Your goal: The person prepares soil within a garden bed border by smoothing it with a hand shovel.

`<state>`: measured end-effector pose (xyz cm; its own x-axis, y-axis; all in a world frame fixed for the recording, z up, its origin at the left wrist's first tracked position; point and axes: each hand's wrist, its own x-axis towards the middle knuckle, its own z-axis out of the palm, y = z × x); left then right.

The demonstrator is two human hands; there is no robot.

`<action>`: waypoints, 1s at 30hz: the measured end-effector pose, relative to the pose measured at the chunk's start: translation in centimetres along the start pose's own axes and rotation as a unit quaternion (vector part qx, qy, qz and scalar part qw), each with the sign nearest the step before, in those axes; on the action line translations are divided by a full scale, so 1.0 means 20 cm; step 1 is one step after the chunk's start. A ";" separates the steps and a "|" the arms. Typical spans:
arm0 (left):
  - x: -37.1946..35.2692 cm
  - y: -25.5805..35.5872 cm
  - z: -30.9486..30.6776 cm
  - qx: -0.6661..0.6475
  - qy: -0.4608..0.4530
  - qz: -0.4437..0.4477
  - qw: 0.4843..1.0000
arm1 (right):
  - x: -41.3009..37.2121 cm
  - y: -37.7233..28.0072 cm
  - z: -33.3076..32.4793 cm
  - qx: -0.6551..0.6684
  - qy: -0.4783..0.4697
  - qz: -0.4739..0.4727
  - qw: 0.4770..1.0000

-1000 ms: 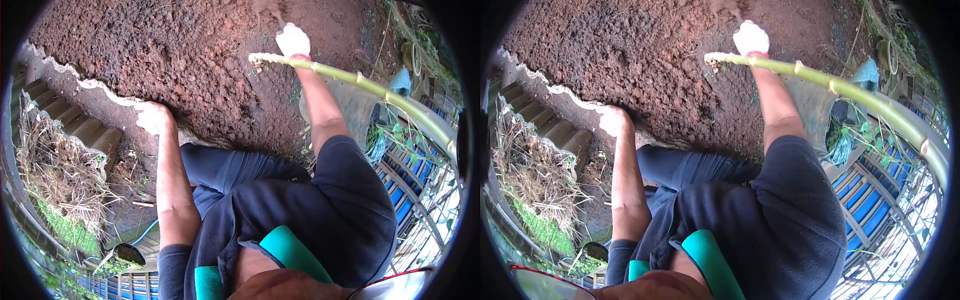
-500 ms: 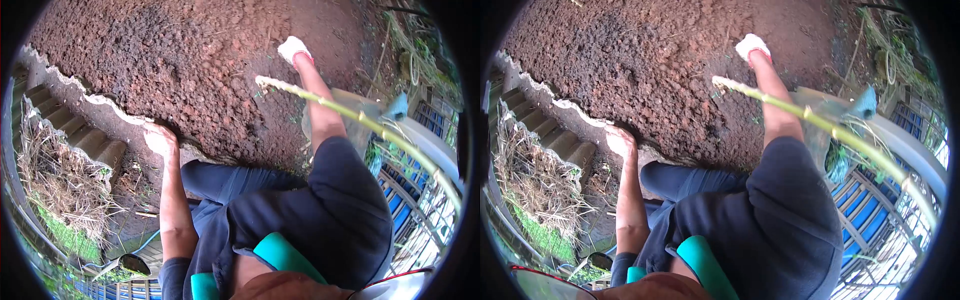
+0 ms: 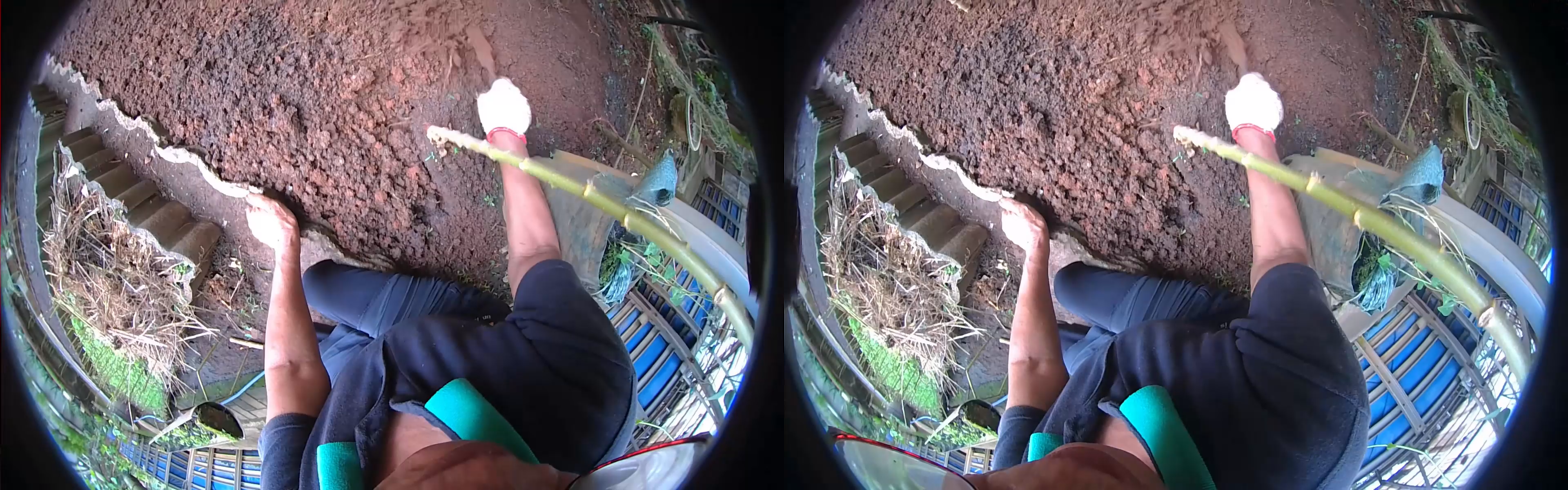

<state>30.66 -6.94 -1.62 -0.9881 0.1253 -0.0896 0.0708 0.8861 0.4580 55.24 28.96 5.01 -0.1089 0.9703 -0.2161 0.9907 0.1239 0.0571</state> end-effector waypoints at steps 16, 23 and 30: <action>0.00 0.04 0.00 0.022 0.012 -0.044 0.999 | 0.05 -0.03 0.05 0.045 0.077 -0.054 0.995; -0.01 0.04 0.01 0.011 0.024 -0.062 0.998 | 0.42 -0.14 0.13 0.034 -0.001 -0.059 0.998; 0.01 0.11 -0.03 -0.034 -0.008 -0.066 0.997 | 0.52 -0.27 0.19 0.034 0.046 -0.103 0.993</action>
<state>30.50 -5.18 -0.14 -0.9857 0.0182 -0.1675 -0.0692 0.8630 0.5005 49.08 37.58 -1.20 -0.3140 0.9409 -0.1270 0.9494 0.3105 -0.0464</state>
